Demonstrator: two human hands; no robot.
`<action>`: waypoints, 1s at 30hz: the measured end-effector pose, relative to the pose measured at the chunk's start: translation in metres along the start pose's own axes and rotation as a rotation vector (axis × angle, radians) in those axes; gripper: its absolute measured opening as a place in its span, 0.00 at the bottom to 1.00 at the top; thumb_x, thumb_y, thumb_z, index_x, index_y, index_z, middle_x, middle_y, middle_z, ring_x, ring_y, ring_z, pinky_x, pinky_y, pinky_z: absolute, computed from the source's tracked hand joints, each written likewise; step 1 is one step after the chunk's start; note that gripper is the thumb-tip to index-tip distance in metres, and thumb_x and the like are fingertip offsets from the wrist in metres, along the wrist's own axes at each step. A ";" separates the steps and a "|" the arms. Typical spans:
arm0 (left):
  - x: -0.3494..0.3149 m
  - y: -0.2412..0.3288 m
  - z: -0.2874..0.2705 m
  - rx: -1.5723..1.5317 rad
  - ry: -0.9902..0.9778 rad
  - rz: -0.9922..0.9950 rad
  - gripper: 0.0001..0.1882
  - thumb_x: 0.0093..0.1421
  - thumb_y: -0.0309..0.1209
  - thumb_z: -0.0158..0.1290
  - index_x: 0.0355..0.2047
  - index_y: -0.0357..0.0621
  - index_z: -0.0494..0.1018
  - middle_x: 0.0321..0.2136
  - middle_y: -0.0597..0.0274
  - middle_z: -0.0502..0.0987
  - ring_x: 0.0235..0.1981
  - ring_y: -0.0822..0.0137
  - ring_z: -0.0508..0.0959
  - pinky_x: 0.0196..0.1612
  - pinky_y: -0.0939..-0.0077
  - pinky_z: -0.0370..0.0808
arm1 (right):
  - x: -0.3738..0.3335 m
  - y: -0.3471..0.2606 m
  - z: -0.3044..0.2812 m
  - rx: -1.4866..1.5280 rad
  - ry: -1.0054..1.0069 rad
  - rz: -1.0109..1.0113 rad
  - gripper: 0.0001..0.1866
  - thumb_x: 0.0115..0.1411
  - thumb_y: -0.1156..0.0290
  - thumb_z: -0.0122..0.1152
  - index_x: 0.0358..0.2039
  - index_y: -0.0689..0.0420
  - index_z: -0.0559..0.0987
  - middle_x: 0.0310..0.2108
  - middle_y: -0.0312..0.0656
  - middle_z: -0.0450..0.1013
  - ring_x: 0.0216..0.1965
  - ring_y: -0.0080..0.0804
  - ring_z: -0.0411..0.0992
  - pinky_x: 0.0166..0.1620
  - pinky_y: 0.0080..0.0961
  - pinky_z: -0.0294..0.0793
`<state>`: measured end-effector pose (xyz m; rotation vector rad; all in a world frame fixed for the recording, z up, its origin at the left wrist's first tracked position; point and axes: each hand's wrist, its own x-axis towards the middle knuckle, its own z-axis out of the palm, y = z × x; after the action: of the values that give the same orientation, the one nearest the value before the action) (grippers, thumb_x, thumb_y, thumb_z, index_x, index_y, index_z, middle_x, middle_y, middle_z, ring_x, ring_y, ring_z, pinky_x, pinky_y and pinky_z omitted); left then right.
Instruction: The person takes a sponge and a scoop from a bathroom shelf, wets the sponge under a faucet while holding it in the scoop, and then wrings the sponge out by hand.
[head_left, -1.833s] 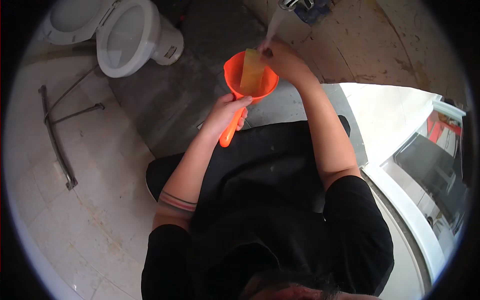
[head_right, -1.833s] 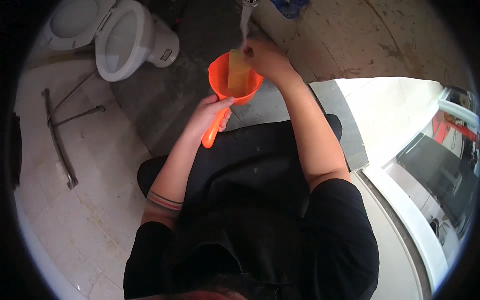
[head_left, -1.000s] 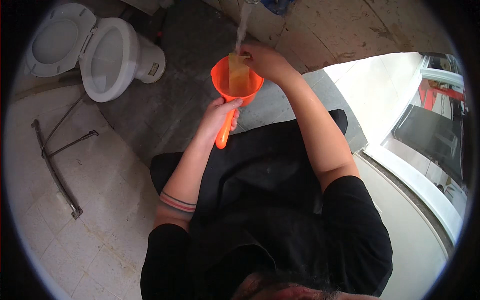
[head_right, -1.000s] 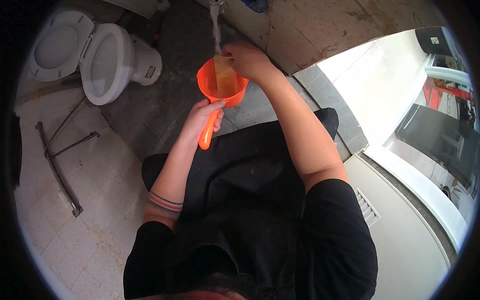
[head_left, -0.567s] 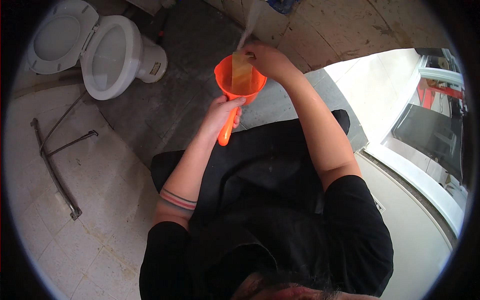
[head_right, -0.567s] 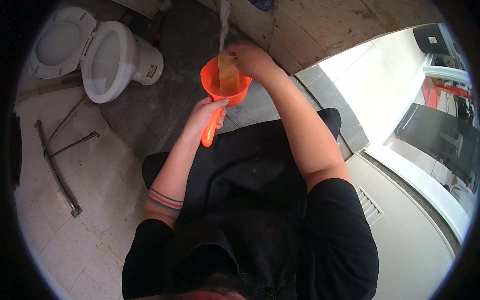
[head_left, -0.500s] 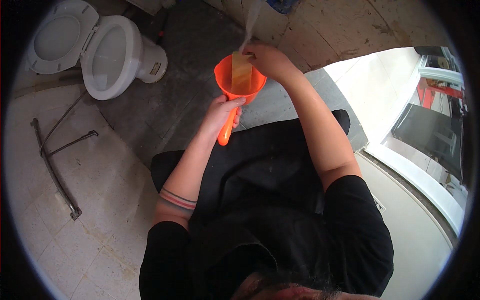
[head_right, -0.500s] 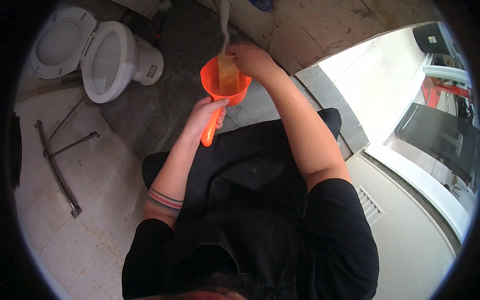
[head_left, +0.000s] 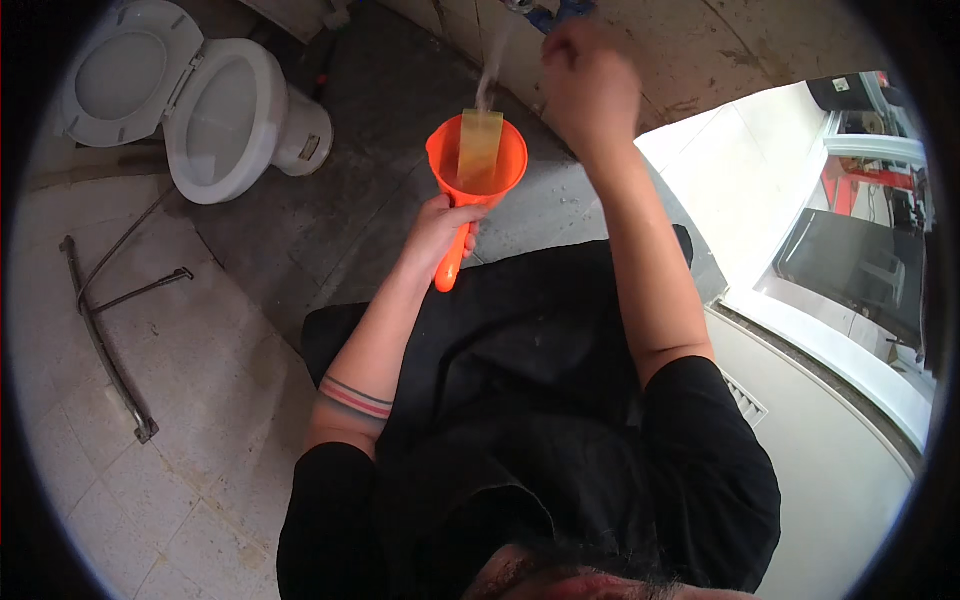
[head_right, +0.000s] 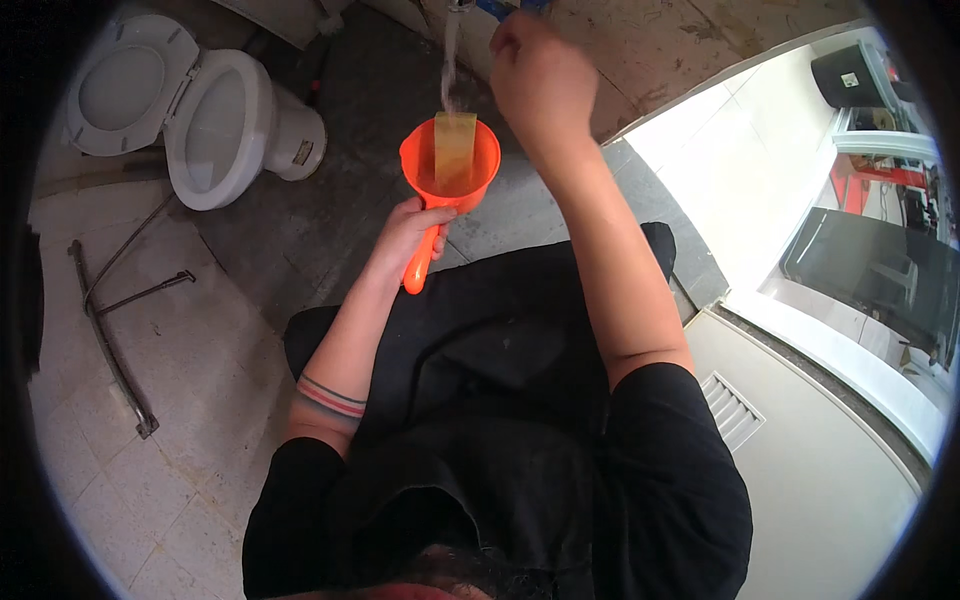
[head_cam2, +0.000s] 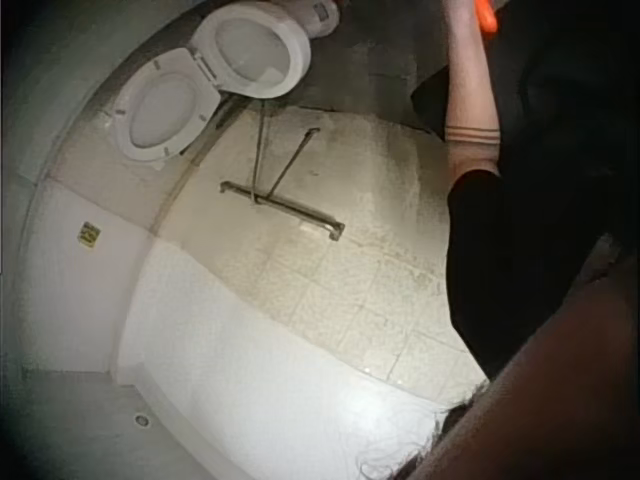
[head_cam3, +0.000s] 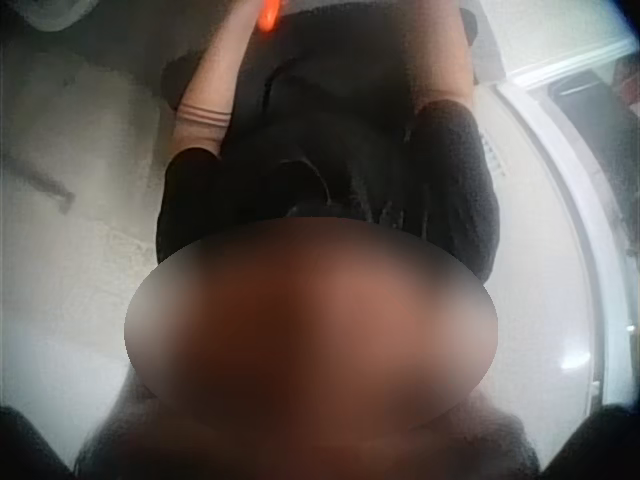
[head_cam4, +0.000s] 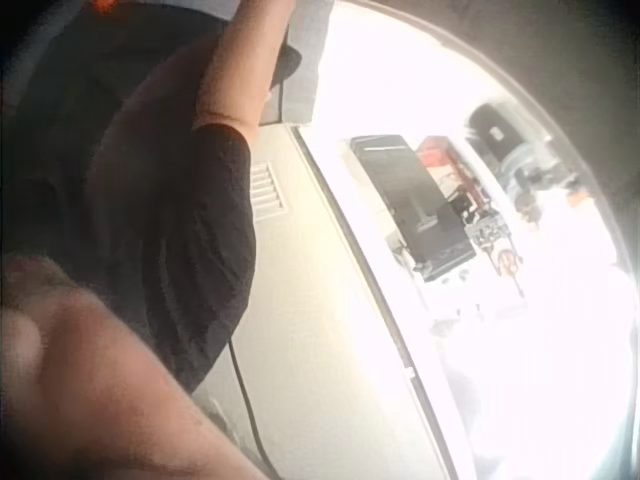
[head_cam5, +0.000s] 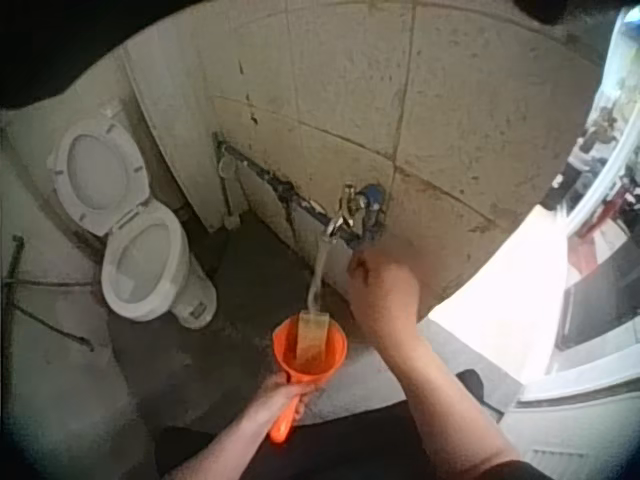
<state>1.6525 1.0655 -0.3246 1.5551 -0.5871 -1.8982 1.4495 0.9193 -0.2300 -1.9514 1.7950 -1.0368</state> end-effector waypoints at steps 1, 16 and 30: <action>-0.001 0.000 0.001 0.014 0.008 -0.001 0.09 0.64 0.30 0.63 0.39 0.43 0.74 0.25 0.67 0.75 0.19 0.76 0.74 0.22 0.77 0.70 | 0.006 -0.016 -0.017 -0.039 0.068 -0.060 0.09 0.65 0.70 0.57 0.42 0.55 0.83 0.36 0.48 0.83 0.40 0.51 0.82 0.45 0.45 0.80; 0.002 0.008 -0.007 0.235 -0.018 0.029 0.12 0.62 0.30 0.61 0.42 0.41 0.72 0.25 0.65 0.75 0.20 0.73 0.76 0.24 0.74 0.74 | -0.011 -0.039 -0.004 -0.160 -0.494 -0.151 0.13 0.63 0.68 0.59 0.46 0.55 0.82 0.40 0.50 0.82 0.45 0.51 0.82 0.47 0.48 0.82; 0.013 0.000 0.000 0.260 -0.096 0.021 0.12 0.63 0.30 0.61 0.43 0.40 0.72 0.26 0.65 0.75 0.19 0.75 0.75 0.22 0.75 0.73 | -0.050 0.046 0.074 -0.567 -0.432 -0.338 0.22 0.55 0.69 0.69 0.51 0.55 0.78 0.50 0.47 0.77 0.51 0.46 0.80 0.46 0.43 0.82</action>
<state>1.6504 1.0562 -0.3339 1.6142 -0.9205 -1.9494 1.4667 0.9401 -0.3268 -2.6216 1.6522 -0.1288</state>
